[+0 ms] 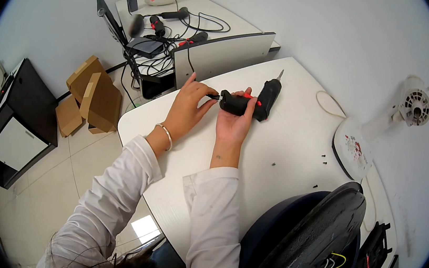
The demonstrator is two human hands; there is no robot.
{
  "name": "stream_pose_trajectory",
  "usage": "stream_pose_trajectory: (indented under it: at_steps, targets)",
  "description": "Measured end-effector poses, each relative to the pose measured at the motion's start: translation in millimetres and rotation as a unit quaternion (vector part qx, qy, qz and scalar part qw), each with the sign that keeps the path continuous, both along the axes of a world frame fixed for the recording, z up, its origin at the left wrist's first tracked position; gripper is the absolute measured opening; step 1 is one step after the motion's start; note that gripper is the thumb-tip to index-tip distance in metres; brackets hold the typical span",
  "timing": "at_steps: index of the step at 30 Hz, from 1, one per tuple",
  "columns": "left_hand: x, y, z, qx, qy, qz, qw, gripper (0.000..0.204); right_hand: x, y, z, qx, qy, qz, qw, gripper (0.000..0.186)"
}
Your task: The person uses a power drill to remove screws from the back of a circular electronic device, then manually adjusts internal wires and components. They place the cover back on the device and secure it with screws.
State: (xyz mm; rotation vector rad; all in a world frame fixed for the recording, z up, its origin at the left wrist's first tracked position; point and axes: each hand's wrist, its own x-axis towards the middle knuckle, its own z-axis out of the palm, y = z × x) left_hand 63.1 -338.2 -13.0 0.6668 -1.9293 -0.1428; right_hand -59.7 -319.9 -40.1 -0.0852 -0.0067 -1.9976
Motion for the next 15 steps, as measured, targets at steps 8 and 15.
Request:
stream_pose_trajectory:
  at_steps: [8, 15]
  targets:
    - [5.6, -3.7, 0.2, 0.002, -0.048, 0.029, 0.998, 0.004, 4.9, 1.2, 6.7, 0.02, -0.021, 0.005, 1.0, 0.034]
    - [4.2, -6.5, 1.8, 0.023, -0.043, 0.04, 0.998, 0.007, -1.3, -2.8, 2.1, -0.021, 0.065, 0.012, 0.998, 0.032]
